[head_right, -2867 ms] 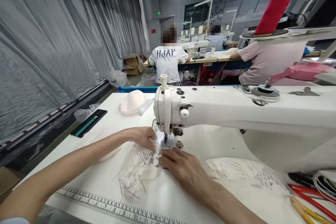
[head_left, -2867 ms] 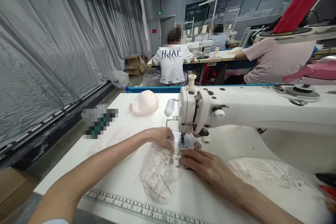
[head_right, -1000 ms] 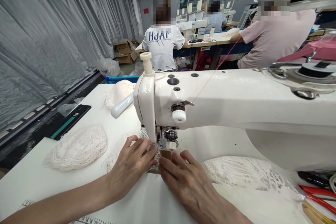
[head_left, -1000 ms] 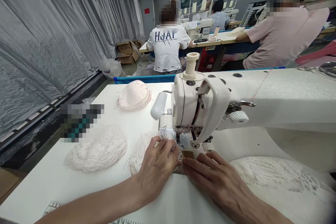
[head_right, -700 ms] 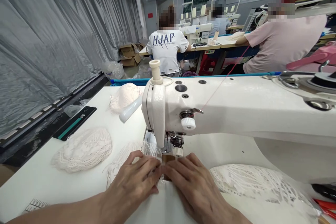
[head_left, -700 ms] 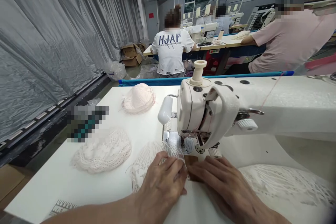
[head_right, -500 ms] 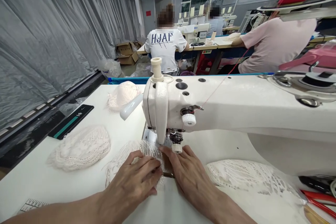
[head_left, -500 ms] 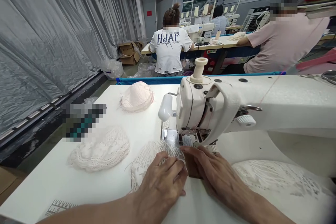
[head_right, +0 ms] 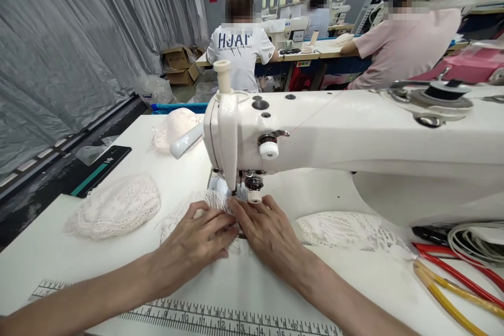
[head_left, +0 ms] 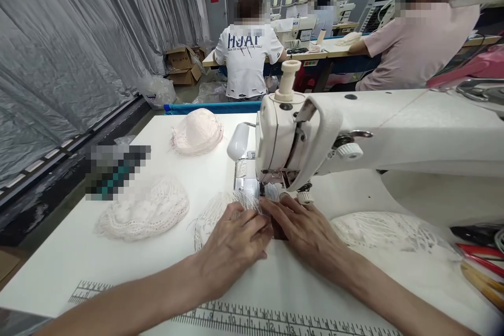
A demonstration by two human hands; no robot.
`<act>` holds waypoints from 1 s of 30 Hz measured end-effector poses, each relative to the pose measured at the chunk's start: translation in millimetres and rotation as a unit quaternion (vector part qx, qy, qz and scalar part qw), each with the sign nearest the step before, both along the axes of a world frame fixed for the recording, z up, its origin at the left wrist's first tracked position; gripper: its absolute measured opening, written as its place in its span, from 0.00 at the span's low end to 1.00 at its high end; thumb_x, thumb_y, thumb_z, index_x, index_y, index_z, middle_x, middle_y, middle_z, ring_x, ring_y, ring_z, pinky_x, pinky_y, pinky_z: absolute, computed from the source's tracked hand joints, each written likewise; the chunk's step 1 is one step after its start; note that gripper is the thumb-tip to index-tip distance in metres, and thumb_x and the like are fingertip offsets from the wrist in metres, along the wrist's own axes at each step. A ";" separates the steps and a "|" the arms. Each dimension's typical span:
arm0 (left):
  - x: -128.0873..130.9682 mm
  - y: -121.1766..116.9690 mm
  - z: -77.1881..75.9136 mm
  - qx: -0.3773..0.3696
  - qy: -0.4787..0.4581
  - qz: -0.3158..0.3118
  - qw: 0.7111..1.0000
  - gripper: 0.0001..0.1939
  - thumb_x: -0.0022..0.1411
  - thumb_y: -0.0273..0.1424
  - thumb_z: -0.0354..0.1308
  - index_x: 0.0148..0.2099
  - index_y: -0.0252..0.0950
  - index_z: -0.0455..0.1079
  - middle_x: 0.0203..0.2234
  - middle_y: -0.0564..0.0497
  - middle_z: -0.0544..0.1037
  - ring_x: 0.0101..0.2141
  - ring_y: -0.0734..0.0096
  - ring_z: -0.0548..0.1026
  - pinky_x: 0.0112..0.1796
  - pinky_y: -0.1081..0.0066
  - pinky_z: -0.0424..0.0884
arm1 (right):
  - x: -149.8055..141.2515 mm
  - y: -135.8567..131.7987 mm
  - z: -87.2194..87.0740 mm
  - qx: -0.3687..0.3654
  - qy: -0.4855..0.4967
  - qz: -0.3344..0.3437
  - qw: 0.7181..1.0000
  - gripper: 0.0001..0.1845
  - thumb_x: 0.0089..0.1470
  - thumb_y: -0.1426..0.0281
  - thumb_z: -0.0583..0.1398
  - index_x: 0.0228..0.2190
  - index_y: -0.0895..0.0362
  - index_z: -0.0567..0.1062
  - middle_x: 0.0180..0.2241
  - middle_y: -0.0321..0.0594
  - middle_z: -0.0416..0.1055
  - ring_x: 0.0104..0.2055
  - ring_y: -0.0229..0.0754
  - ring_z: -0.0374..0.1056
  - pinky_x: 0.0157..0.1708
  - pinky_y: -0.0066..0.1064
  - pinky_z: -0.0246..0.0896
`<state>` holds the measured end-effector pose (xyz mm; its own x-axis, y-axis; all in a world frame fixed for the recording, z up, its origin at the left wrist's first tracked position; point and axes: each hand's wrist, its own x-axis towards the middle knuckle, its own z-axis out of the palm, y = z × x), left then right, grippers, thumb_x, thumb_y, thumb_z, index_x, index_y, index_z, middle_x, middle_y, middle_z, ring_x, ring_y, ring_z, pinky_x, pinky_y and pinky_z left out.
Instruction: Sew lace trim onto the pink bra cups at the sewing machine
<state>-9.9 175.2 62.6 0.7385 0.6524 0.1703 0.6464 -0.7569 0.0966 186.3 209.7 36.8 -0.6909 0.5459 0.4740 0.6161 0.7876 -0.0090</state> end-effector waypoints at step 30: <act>3.4 43.6 -13.0 0.058 -0.022 0.079 0.995 0.04 0.65 0.28 0.49 0.37 0.34 0.62 0.36 0.52 0.69 0.37 0.72 0.69 0.43 0.63 0.57 | 10.2 -3.1 8.5 -0.012 0.021 0.071 0.997 0.18 0.62 0.79 0.44 0.43 0.59 0.72 0.45 0.42 0.72 0.38 0.40 0.65 0.34 0.34 0.52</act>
<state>-6.5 218.8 49.6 0.6193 0.7332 0.2809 0.7547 -0.6546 0.0447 196.5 206.6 45.3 -0.7418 0.4558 0.4919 0.4973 0.8660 -0.0525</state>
